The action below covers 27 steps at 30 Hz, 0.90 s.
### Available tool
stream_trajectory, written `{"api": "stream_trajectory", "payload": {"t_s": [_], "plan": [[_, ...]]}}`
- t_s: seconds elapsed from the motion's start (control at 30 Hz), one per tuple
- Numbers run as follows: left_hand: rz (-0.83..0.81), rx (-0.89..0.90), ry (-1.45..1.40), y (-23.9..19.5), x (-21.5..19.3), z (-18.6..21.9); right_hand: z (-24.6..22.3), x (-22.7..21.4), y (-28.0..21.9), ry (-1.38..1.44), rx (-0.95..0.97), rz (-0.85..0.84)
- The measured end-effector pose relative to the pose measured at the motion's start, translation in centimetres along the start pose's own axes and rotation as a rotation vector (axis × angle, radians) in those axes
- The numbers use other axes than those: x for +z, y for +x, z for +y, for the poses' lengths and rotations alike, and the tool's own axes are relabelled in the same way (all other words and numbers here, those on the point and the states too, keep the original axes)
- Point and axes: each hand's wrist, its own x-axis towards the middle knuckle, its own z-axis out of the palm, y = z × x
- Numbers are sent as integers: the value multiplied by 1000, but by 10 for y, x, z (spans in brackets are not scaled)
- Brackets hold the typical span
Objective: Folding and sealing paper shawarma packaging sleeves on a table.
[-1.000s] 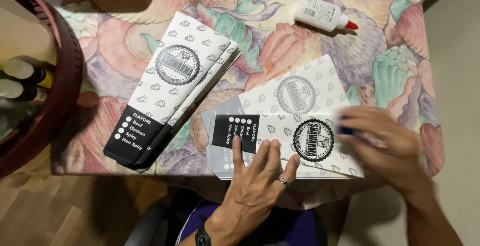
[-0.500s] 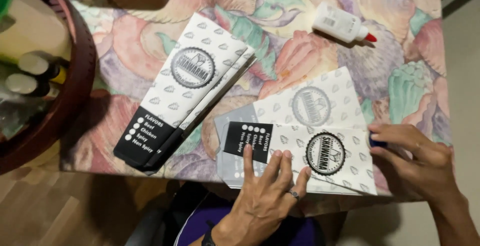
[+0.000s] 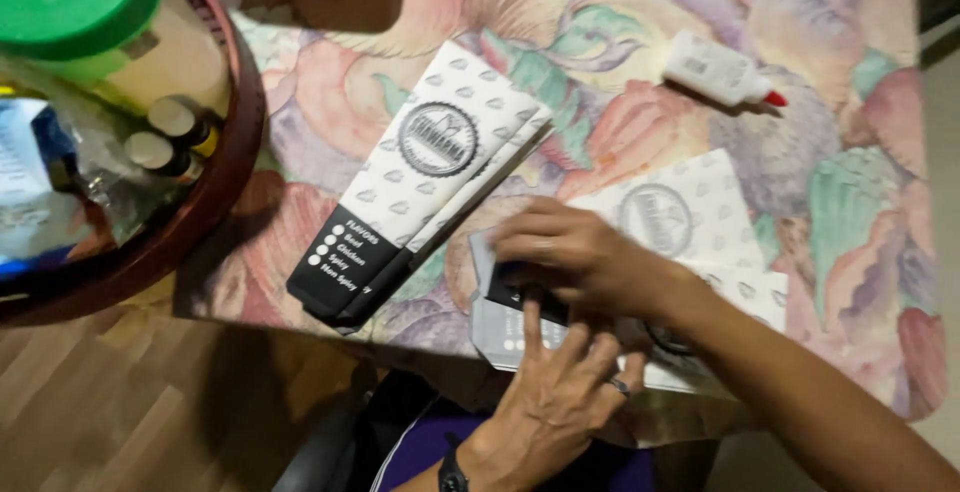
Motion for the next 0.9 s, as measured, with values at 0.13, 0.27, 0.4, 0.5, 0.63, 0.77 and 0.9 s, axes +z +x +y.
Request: {"api": "stream_trajectory", "payload": {"t_s": [0.13,0.27,0.4,0.5,0.63,0.77,0.9], "plan": [[-118,-17,53,-2,-4,5,-12,14,-2,-74,-17,38],[-40,-24,116,-1,-3,5,3,-9,-99,-93,205,124],[-57,-46,106,10,-8,6,-50,-55,-191,-318,524,357],[-169,5,260,17,-7,9,-73,-57,-239,-583,767,442],[-95,194,443,31,1,0,-70,-34,-259,-696,733,581],[5,432,630,32,17,-13,-71,-28,-261,-653,747,649],[-83,525,517,34,30,-38,-73,-26,-263,-603,759,664]]}}
